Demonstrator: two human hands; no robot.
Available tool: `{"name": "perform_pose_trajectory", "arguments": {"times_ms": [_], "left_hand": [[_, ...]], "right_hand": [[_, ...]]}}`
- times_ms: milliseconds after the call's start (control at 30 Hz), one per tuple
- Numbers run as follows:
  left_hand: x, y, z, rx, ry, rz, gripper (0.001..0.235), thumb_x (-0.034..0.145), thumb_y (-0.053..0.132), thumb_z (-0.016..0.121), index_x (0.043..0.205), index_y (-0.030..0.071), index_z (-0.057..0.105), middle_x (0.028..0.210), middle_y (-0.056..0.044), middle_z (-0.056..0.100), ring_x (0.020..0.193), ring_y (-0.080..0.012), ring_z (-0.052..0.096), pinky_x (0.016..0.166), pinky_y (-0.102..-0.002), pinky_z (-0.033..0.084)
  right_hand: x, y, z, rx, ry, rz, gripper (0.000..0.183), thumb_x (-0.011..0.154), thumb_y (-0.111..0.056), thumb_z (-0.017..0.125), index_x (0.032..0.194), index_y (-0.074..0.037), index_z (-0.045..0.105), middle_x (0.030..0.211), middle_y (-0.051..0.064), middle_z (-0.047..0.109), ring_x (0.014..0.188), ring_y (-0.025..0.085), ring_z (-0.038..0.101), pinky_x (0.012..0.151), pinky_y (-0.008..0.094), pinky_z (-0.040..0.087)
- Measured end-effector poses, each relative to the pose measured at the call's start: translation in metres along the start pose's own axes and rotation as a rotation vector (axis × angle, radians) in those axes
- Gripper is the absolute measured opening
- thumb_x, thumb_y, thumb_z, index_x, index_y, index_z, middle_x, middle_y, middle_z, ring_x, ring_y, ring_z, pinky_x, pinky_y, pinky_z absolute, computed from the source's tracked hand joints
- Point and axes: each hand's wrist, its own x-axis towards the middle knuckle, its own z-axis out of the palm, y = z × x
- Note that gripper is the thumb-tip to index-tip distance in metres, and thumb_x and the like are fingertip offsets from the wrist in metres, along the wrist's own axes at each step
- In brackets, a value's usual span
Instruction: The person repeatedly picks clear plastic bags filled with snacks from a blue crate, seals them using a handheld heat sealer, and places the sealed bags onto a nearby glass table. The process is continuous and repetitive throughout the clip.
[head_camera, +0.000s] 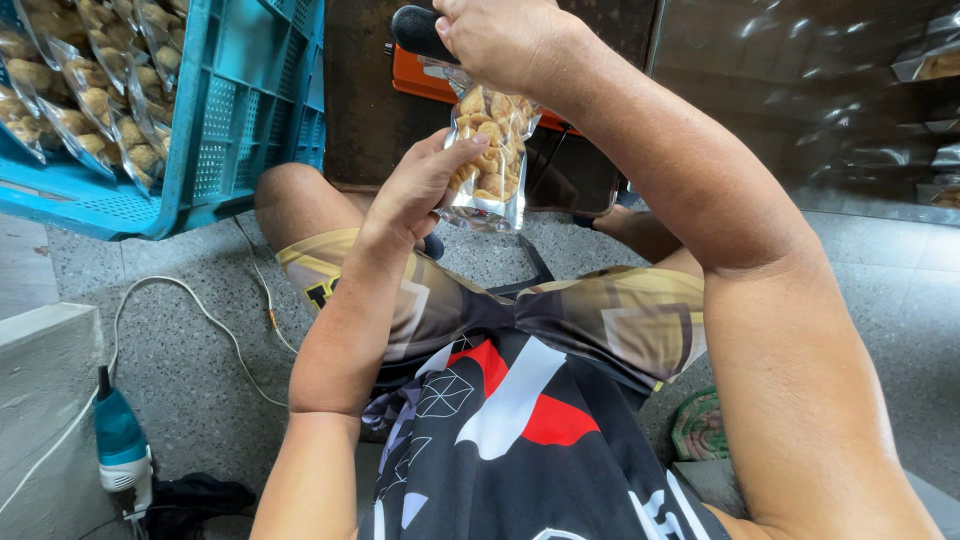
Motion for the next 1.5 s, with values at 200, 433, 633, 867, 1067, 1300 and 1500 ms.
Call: {"name": "perform_pose_trajectory", "arguments": {"times_ms": [200, 433, 633, 867, 1067, 1300, 1500], "left_hand": [[-0.001, 0.001, 0.001, 0.013, 0.023, -0.014, 0.049, 0.095, 0.024, 0.071, 0.131, -0.005, 0.056, 0.113, -0.016, 0.073, 0.097, -0.0192, 0.075, 0.085, -0.034, 0.064], [0.002, -0.002, -0.003, -0.023, -0.017, -0.001, 0.049, 0.095, 0.024, 0.072, 0.131, -0.006, 0.056, 0.112, -0.016, 0.072, 0.093, -0.0198, 0.075, 0.082, -0.035, 0.063], [-0.001, -0.005, -0.003, -0.019, -0.024, 0.029, 0.049, 0.095, 0.024, 0.072, 0.131, -0.004, 0.056, 0.111, -0.014, 0.072, 0.092, -0.0182, 0.075, 0.081, -0.033, 0.064], [-0.04, -0.014, -0.001, 0.029, 0.014, 0.093, 0.045, 0.098, 0.023, 0.071, 0.129, -0.005, 0.056, 0.109, -0.013, 0.071, 0.089, -0.0177, 0.074, 0.078, -0.033, 0.063], [-0.091, -0.012, 0.001, 0.117, -0.034, 0.165, 0.045, 0.099, 0.02, 0.066, 0.133, -0.006, 0.054, 0.113, -0.013, 0.072, 0.093, -0.0169, 0.074, 0.081, -0.032, 0.063], [-0.117, -0.019, 0.001, 0.083, -0.144, 0.246, 0.055, 0.099, 0.012, 0.068, 0.145, -0.007, 0.045, 0.128, -0.015, 0.064, 0.112, -0.0185, 0.066, 0.095, -0.034, 0.058], [-0.142, 0.023, 0.002, 0.281, -0.253, 0.552, 0.078, 0.098, 0.016, 0.077, 0.157, -0.004, 0.03, 0.152, -0.019, 0.048, 0.137, -0.0263, 0.054, 0.117, -0.039, 0.047]], "right_hand": [[-0.011, -0.002, -0.016, -0.195, -0.136, -0.008, 0.041, 0.101, -0.025, 0.061, 0.138, -0.01, 0.064, 0.109, 0.008, 0.066, 0.098, 0.021, 0.069, 0.071, 0.037, 0.061], [-0.015, -0.001, -0.012, -0.326, -0.1, -0.035, 0.062, 0.091, -0.024, 0.075, 0.15, -0.017, 0.057, 0.11, 0.01, 0.064, 0.101, 0.023, 0.068, 0.064, 0.038, 0.061], [-0.018, -0.002, -0.022, -0.323, -0.172, -0.002, 0.116, 0.045, -0.032, 0.091, 0.154, -0.028, 0.052, 0.129, 0.009, 0.06, 0.121, 0.026, 0.06, 0.082, 0.044, 0.059], [-0.046, 0.021, -0.051, -0.019, -0.221, 0.067, 0.088, 0.082, -0.008, 0.073, 0.163, -0.023, 0.043, 0.141, 0.017, 0.056, 0.129, 0.034, 0.055, 0.101, 0.046, 0.048], [-0.089, 0.023, -0.078, 0.132, 0.05, -0.017, 0.054, 0.101, -0.017, 0.061, 0.154, -0.01, 0.054, 0.145, 0.023, 0.06, 0.129, 0.039, 0.059, 0.105, 0.045, 0.049], [-0.103, -0.022, -0.113, 0.747, -0.247, 0.243, 0.041, 0.098, -0.032, 0.066, 0.134, -0.012, 0.067, 0.103, 0.012, 0.078, 0.083, 0.018, 0.072, 0.073, 0.036, 0.06], [-0.09, -0.068, -0.161, 0.541, -0.024, -0.069, 0.022, 0.101, -0.023, 0.071, 0.119, -0.013, 0.076, 0.087, 0.009, 0.076, 0.068, 0.021, 0.072, 0.064, 0.03, 0.058]]}}
